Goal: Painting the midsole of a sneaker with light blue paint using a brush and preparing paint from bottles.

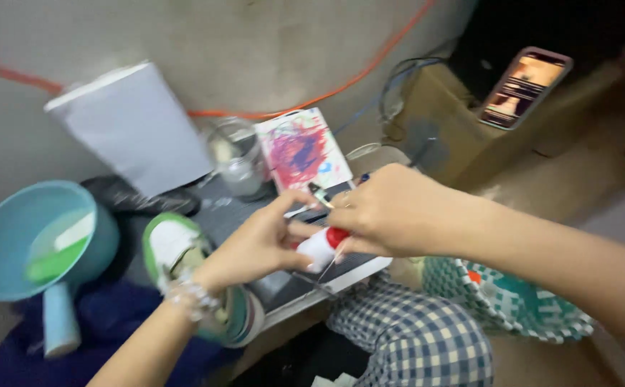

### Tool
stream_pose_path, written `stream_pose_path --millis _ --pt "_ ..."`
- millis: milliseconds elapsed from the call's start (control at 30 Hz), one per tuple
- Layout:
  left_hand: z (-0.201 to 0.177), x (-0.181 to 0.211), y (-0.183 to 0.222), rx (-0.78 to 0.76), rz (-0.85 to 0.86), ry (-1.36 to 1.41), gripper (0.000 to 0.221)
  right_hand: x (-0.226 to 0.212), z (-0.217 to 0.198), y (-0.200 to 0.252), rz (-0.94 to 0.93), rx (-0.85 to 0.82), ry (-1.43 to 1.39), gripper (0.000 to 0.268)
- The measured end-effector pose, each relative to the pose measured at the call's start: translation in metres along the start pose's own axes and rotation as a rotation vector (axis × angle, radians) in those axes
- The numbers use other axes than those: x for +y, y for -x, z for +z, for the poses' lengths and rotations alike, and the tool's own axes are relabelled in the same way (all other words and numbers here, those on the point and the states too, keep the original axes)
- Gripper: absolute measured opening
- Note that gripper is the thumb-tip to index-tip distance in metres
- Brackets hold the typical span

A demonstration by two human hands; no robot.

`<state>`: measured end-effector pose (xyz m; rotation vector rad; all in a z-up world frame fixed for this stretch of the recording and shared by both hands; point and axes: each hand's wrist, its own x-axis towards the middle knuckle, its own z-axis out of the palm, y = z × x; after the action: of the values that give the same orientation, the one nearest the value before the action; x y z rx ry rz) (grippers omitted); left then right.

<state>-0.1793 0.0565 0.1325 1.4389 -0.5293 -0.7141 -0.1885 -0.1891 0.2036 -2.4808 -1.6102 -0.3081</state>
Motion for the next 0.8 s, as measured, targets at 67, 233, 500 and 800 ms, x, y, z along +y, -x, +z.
stream_pose_path --millis 67,233,500,800 --pt "0.007 0.001 0.007 0.052 0.009 -0.043 0.074 -0.003 0.002 -0.006 0.051 -0.041 0.0 0.039" --pt "0.016 0.001 0.024 0.142 0.122 -0.027 0.067 -0.012 -0.011 -0.021 0.312 -0.154 0.075 0.042" --pt "0.011 -0.002 0.042 0.247 0.151 -0.054 0.071 -0.027 -0.024 -0.035 0.173 -0.083 0.012 0.017" --pt "0.015 -0.003 0.055 0.351 0.193 -0.093 0.075 -0.032 -0.014 -0.044 0.243 -0.181 0.159 0.026"
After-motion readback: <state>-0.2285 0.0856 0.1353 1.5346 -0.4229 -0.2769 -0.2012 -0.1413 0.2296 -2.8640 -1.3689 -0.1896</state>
